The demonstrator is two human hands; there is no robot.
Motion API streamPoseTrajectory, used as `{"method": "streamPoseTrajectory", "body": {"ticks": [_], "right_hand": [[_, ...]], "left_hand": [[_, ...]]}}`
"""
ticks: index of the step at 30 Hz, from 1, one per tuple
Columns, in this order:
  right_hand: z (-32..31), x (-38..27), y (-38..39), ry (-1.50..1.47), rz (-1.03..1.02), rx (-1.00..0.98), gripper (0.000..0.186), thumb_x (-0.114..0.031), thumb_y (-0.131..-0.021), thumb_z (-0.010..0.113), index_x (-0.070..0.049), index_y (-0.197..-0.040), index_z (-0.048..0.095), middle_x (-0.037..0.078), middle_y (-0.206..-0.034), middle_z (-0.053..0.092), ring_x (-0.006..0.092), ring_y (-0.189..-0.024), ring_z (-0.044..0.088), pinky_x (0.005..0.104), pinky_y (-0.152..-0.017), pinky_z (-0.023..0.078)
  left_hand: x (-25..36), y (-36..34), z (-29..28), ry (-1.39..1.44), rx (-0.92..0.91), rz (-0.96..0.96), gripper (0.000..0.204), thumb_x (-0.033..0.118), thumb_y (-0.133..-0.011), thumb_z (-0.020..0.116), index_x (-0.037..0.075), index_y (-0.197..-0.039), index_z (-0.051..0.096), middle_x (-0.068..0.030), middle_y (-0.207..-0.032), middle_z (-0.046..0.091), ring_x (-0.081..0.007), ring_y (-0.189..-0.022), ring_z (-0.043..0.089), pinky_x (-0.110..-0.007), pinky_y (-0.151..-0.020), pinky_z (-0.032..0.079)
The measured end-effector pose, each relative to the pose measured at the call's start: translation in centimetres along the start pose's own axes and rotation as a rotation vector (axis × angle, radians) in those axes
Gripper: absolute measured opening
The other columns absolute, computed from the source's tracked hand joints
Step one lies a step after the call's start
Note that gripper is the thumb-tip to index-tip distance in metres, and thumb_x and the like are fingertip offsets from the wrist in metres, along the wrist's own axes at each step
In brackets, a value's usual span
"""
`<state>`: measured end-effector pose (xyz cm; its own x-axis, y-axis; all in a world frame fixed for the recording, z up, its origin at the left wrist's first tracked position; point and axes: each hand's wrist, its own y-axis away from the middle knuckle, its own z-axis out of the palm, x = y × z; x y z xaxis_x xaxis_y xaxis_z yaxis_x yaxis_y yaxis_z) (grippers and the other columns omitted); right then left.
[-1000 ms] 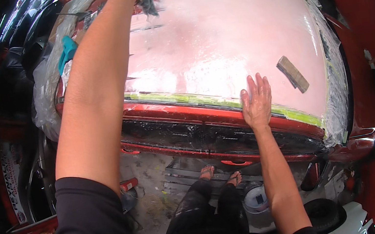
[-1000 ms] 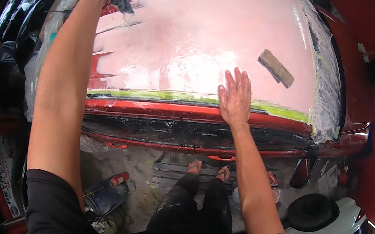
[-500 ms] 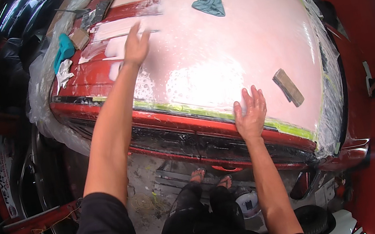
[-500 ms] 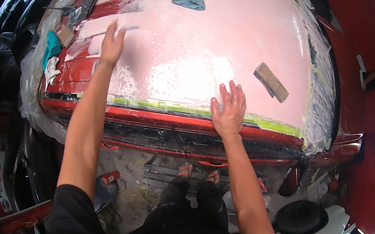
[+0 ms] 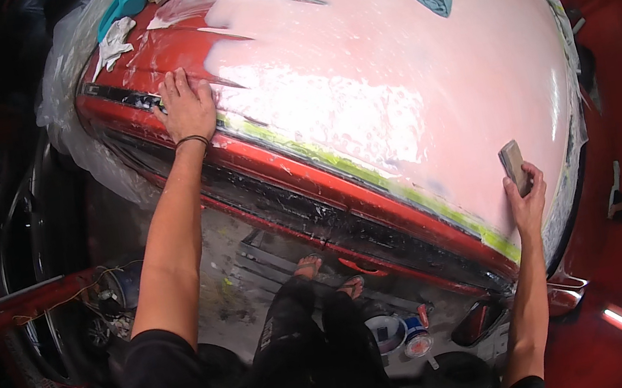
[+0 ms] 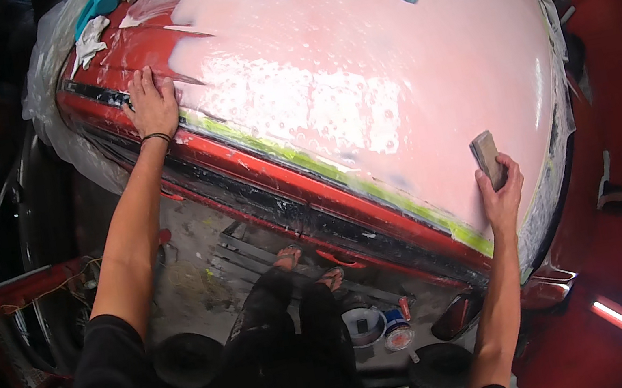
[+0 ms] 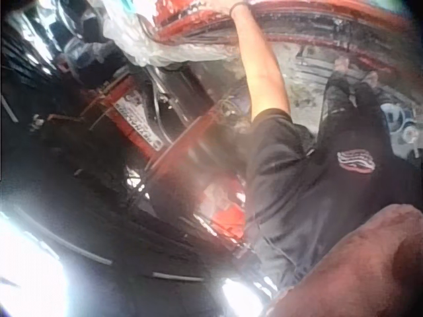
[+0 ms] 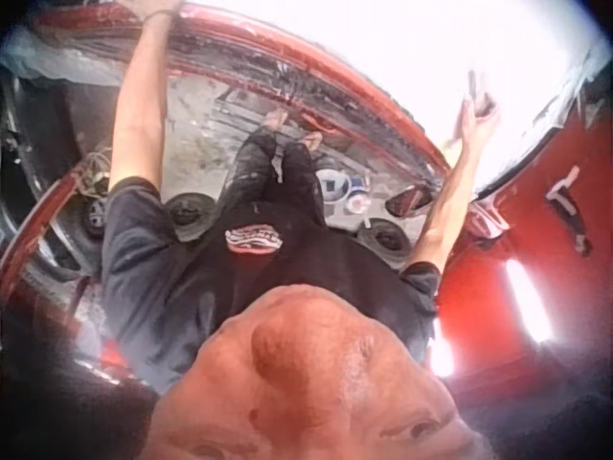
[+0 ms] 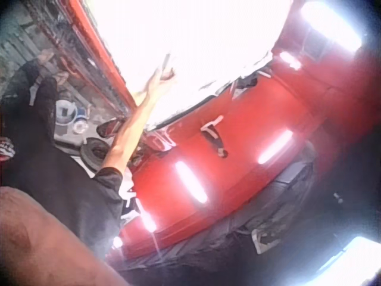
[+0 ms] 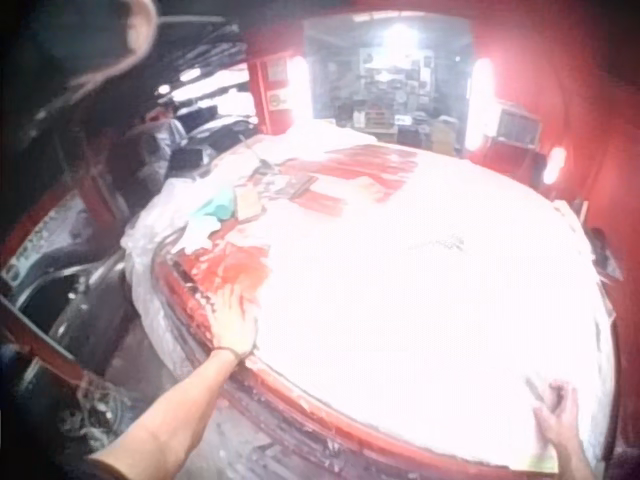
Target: The person sands the roof of a red car using a sanding block, then wipes the surface with a cloth dipped in a bucket of water.
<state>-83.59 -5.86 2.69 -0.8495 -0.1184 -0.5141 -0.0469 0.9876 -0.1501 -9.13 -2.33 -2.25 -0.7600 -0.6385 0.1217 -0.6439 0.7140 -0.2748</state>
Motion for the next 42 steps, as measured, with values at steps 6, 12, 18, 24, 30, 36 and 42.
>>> {"method": "streamPoseTrajectory", "body": {"ticks": [6,12,18,24,30,36,42], "right_hand": [[3.2,-3.7,-1.3,-0.064,-0.310,-0.015,0.050,-0.023,-0.098,0.084,-0.003,-0.141,0.069,0.021,-0.144,0.069,0.0384,-0.137,0.061,0.0523,-0.121,0.045],[13.9,-22.9,-11.6,-0.018,-0.695,-0.087,0.046,-0.029,-0.095,0.087,-0.006,-0.131,0.072,0.018,-0.136,0.069,0.0403,-0.127,0.062,0.0533,-0.112,0.046],[17.9,-31.2,-14.6,-0.085,-0.729,-0.061,0.042,-0.030,-0.096,0.085,-0.008,-0.131,0.074,0.018,-0.141,0.070,0.0419,-0.131,0.062,0.0535,-0.114,0.046],[10.5,-20.5,-4.5,-0.088,-0.641,-0.204,0.047,-0.026,-0.097,0.085,-0.010,-0.141,0.075,0.016,-0.143,0.072,0.0406,-0.131,0.062,0.0537,-0.116,0.045],[14.8,-27.1,-6.9,-0.079,-0.769,-0.203,0.040,-0.021,-0.097,0.085,-0.013,-0.136,0.082,0.015,-0.140,0.073,0.0385,-0.128,0.063,0.0532,-0.116,0.044],[22.2,-38.2,-14.4,-0.107,-0.791,-0.155,0.039,-0.033,-0.104,0.077,-0.017,-0.139,0.081,0.011,-0.143,0.074,0.0383,-0.131,0.061,0.0526,-0.116,0.043],[15.5,-27.9,-6.3,-0.008,-0.779,-0.238,0.038,-0.020,-0.100,0.081,-0.015,-0.138,0.080,0.015,-0.144,0.072,0.0390,-0.130,0.062,0.0543,-0.117,0.043]], "left_hand": [[0.4,0.8,-0.5,0.076,0.051,0.011,0.076,0.057,-0.112,0.055,0.016,-0.175,0.043,-0.0119,-0.184,0.038,-0.0343,-0.173,0.029,-0.070,-0.137,0.017],[0.7,0.7,-1.3,0.119,0.048,-0.009,0.076,0.057,-0.110,0.058,0.017,-0.174,0.045,-0.0117,-0.184,0.038,-0.0329,-0.173,0.029,-0.068,-0.138,0.015],[1.2,0.4,-1.5,0.134,0.031,-0.022,0.076,0.056,-0.110,0.059,0.017,-0.174,0.046,-0.0113,-0.184,0.038,-0.0317,-0.173,0.028,-0.065,-0.139,0.014],[0.7,1.0,-2.1,0.113,0.017,-0.024,0.076,0.054,-0.109,0.059,0.014,-0.173,0.046,-0.0142,-0.184,0.037,-0.0343,-0.173,0.029,-0.067,-0.139,0.014],[1.0,1.1,-3.0,0.146,0.014,-0.018,0.076,0.052,-0.109,0.058,0.011,-0.172,0.046,-0.0170,-0.183,0.037,-0.0364,-0.172,0.028,-0.068,-0.139,0.013],[1.8,0.6,-2.5,0.196,0.011,-0.022,0.076,0.053,-0.110,0.058,0.012,-0.173,0.046,-0.0160,-0.184,0.037,-0.0365,-0.173,0.028,-0.069,-0.139,0.011],[0.3,1.1,-3.0,0.165,-0.008,-0.015,0.076,0.052,-0.111,0.055,0.012,-0.175,0.044,-0.0174,-0.184,0.035,-0.0373,-0.173,0.025,-0.070,-0.138,0.011]]}}
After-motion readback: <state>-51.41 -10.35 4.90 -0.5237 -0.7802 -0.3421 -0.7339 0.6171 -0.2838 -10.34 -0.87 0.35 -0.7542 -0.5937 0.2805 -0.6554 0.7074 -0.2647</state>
